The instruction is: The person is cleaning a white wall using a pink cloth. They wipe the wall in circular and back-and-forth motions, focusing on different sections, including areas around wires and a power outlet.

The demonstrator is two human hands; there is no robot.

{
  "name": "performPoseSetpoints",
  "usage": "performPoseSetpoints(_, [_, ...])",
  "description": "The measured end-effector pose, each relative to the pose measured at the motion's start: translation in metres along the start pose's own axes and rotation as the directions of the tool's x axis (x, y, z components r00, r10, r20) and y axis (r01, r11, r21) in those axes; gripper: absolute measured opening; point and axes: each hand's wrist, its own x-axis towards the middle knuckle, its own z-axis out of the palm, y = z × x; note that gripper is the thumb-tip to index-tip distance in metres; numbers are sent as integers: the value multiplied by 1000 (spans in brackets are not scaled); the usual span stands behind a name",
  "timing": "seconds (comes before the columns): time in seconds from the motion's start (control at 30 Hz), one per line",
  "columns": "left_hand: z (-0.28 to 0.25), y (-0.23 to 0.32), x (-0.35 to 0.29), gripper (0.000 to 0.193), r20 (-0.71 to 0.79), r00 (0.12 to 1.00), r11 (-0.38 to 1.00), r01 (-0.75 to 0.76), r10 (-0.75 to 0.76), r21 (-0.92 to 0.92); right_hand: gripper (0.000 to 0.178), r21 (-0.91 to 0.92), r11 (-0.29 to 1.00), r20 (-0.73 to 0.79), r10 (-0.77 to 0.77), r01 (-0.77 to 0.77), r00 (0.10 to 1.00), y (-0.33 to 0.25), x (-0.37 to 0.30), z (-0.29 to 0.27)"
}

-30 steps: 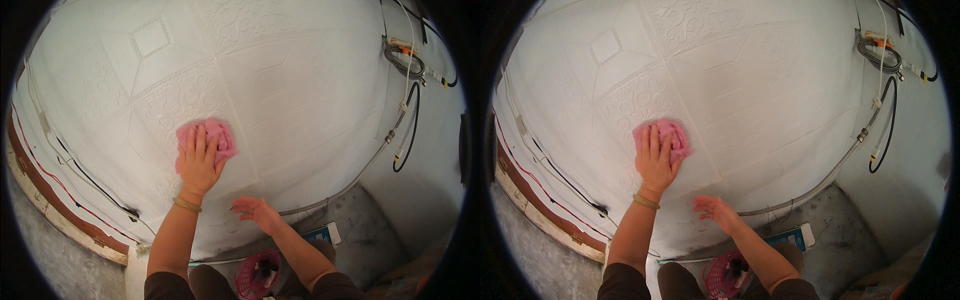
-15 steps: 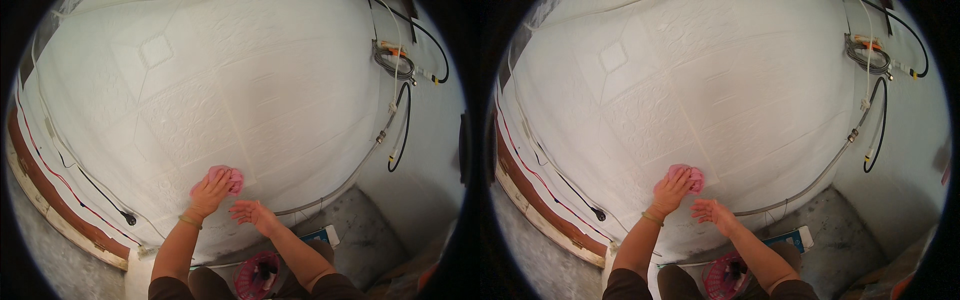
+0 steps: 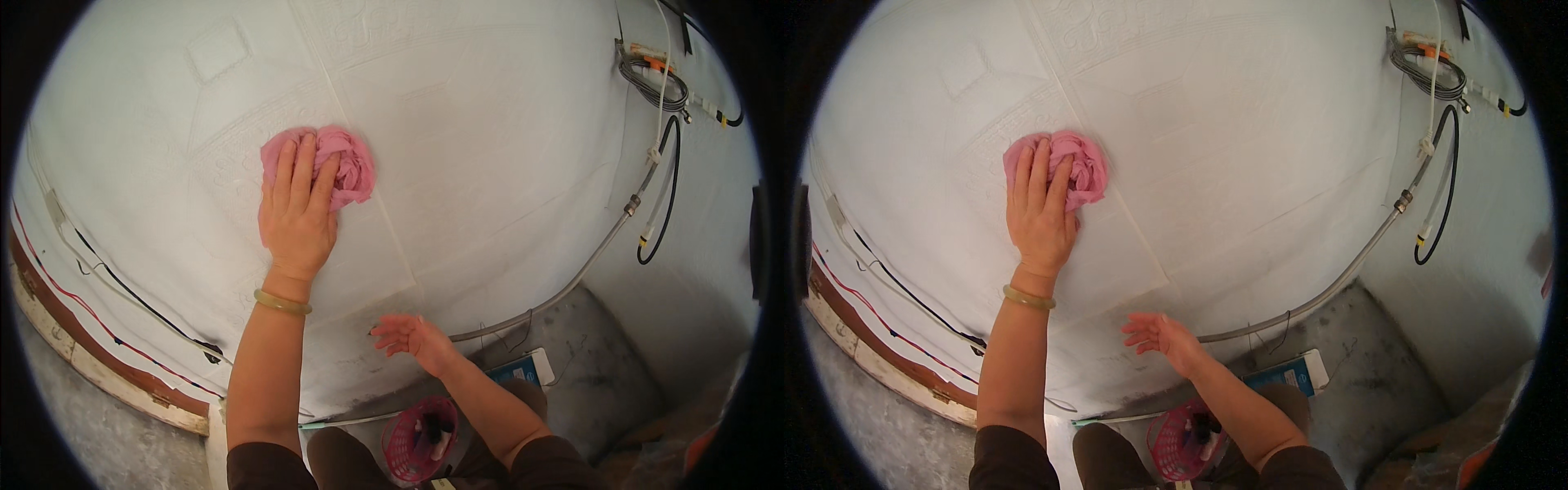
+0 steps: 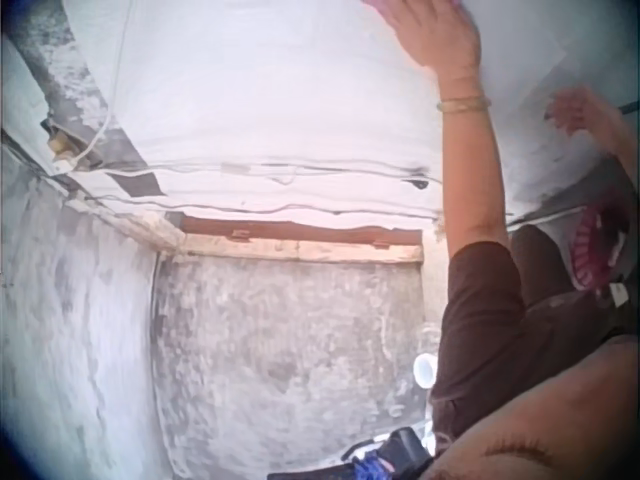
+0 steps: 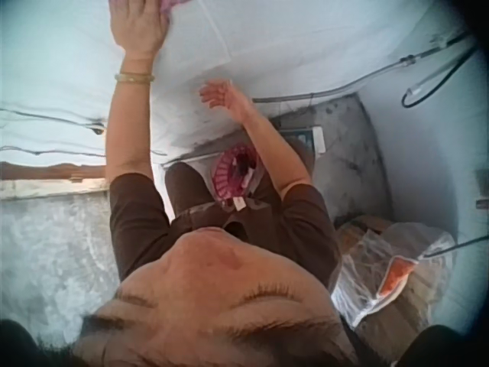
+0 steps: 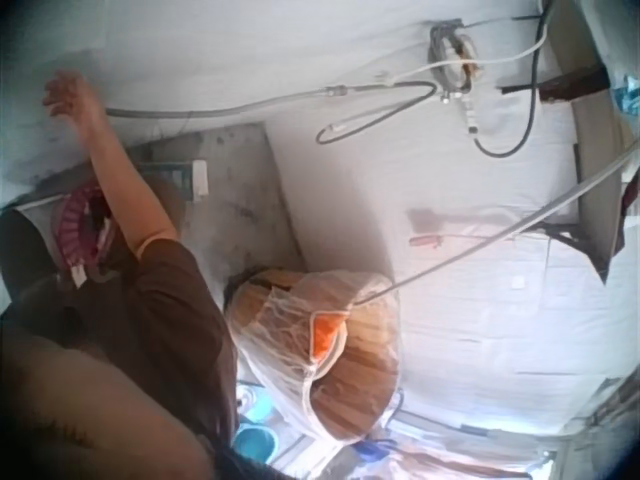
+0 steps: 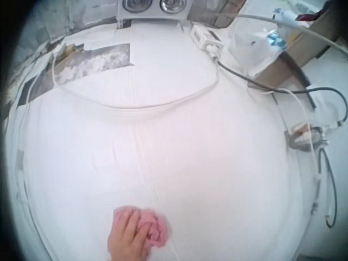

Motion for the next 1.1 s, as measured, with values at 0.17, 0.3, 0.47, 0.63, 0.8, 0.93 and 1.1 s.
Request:
performPoseSetpoints(0.17, [9,20,-46,43,165,986,996,-4,18,-84,61,1,1000,-2,-2,2,1000,2,-2,-7])
performPoseSetpoints(0.3, [11,39,-113,33,313,943,985,-67,116,-162,60,-1,1000,-12,4,-4,1000,2,-2,-4])
performPoseSetpoints(0.47, [9,63,-179,30,412,890,970,-107,192,-220,66,-56,998,-28,2,-4,1000,-6,-6,2])
performPoseSetpoints(0.63, [6,62,-201,28,383,889,945,-139,250,-295,64,-65,998,-47,-1,-2,999,-13,-11,1])
performPoseSetpoints(0.8, [-27,37,-234,30,510,792,927,-183,336,-327,62,-63,998,-82,-31,26,996,-23,-16,-2])
performPoseSetpoints(0.93, [-64,32,-243,27,579,801,980,-48,152,-192,60,-47,997,-142,-60,54,988,-31,-18,-11])
performPoseSetpoints(1.1, [-70,42,-223,28,417,909,989,52,11,-141,58,-19,996,-222,-94,92,970,-32,-12,-10])
